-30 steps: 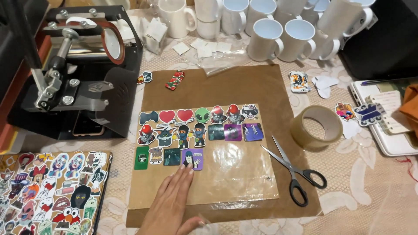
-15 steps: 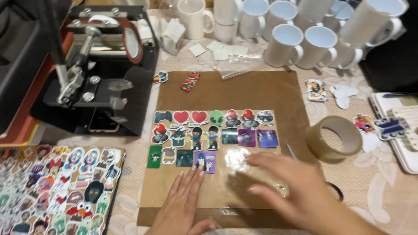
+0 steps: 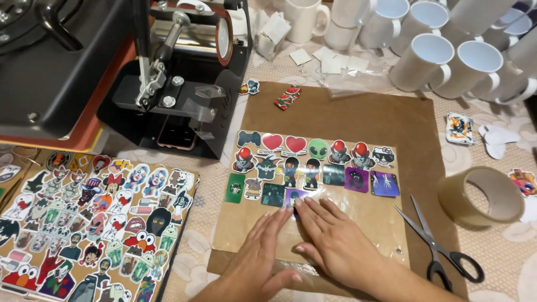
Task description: Peeling various stickers from sheets and carefully arranging them in a brown-paged notebook.
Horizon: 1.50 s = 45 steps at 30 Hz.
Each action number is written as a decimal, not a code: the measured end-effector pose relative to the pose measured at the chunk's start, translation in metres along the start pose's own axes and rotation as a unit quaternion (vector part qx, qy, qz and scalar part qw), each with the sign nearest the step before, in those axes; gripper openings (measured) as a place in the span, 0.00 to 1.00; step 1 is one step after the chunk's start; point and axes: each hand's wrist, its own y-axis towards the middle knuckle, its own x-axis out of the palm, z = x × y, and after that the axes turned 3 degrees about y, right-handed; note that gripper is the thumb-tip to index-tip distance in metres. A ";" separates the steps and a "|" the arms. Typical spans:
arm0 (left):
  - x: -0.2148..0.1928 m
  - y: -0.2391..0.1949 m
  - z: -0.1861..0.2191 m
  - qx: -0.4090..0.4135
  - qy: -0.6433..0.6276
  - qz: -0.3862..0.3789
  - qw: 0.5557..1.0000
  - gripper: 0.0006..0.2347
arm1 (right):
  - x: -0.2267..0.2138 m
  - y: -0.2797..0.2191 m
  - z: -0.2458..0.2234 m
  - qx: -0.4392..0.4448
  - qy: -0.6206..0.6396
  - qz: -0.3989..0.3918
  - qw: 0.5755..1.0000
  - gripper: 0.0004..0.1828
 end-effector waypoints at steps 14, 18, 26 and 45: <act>-0.002 -0.004 0.014 0.175 0.074 0.324 0.927 0.04 | -0.035 -0.016 -0.052 0.080 0.319 0.209 0.921 0.11; 0.000 -0.005 0.015 0.176 0.079 0.323 0.926 0.06 | -0.038 -0.014 -0.052 0.080 0.316 0.235 0.916 0.08; 0.000 -0.005 0.015 0.167 0.065 0.324 0.929 0.04 | -0.041 -0.015 -0.051 -0.006 0.315 0.268 0.911 0.07; 0.005 -0.001 0.008 0.106 0.025 0.361 0.926 0.11 | -0.096 -0.048 -0.008 0.052 0.202 0.152 0.966 0.24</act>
